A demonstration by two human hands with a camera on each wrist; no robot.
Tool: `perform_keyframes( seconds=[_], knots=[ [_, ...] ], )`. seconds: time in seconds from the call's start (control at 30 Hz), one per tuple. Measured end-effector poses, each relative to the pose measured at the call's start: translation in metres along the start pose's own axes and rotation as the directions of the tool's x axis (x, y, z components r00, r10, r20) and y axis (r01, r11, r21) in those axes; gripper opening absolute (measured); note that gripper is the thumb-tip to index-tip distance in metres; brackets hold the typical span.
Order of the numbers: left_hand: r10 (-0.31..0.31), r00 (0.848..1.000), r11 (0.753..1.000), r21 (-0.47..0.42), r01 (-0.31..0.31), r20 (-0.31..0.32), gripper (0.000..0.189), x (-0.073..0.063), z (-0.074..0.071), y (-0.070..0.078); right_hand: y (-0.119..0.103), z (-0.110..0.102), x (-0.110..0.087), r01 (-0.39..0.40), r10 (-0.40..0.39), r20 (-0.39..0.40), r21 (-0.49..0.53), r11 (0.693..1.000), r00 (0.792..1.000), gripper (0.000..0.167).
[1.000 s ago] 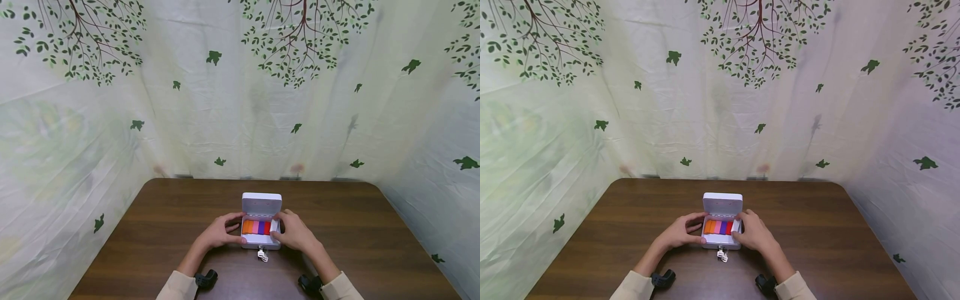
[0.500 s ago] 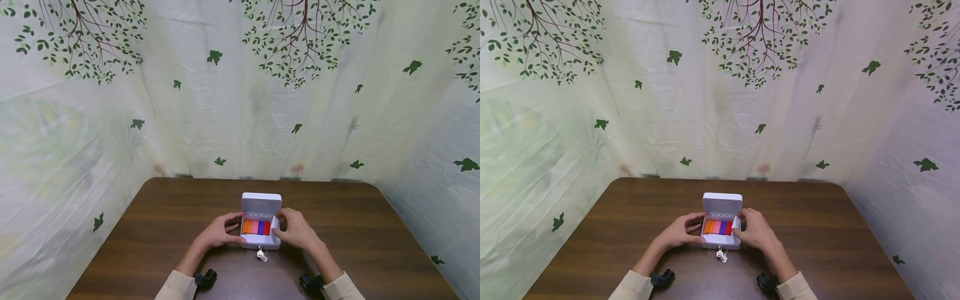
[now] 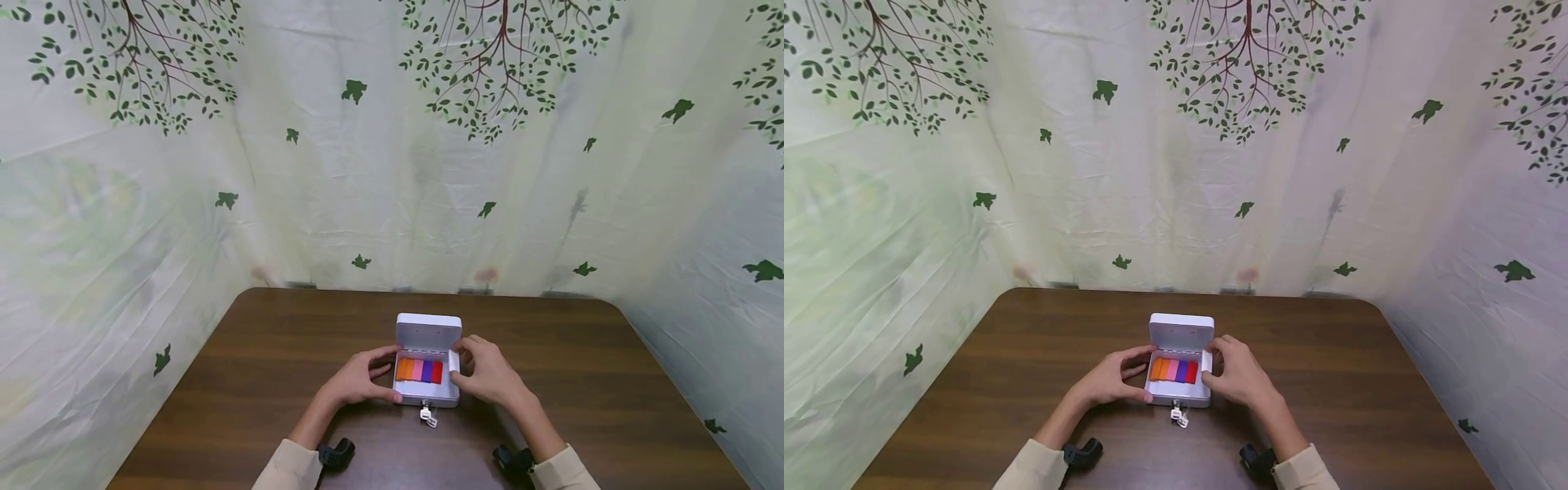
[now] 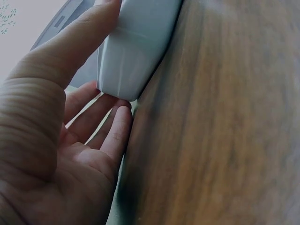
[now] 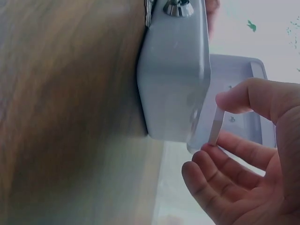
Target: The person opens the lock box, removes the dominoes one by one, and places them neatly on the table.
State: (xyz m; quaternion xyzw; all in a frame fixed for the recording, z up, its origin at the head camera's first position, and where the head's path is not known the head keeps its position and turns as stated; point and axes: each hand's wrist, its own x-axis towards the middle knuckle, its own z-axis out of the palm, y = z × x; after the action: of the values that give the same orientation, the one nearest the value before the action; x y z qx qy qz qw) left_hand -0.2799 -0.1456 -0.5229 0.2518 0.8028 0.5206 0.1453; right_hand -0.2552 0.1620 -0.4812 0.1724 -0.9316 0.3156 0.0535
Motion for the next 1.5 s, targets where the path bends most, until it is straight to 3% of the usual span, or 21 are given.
perform_keyframes(
  seconds=[0.63,1.0,1.5],
  knots=[
    [-0.012,1.000,1.000,-0.002,0.012,0.005,0.090,0.003,0.001,-0.002,0.015,-0.014,-0.005,0.008,-0.008,0.028,-0.011,1.000,1.000,0.038],
    [-0.028,1.000,1.000,-0.007,0.028,0.013,0.092,0.002,0.001,-0.002,0.028,-0.016,-0.006,0.066,-0.065,0.028,-0.028,0.997,0.997,0.034],
    [-0.030,0.999,0.999,-0.011,0.030,0.016,0.091,0.002,0.000,-0.003,0.042,-0.018,-0.010,0.025,-0.018,0.091,-0.078,0.997,0.996,0.036]
  ],
)
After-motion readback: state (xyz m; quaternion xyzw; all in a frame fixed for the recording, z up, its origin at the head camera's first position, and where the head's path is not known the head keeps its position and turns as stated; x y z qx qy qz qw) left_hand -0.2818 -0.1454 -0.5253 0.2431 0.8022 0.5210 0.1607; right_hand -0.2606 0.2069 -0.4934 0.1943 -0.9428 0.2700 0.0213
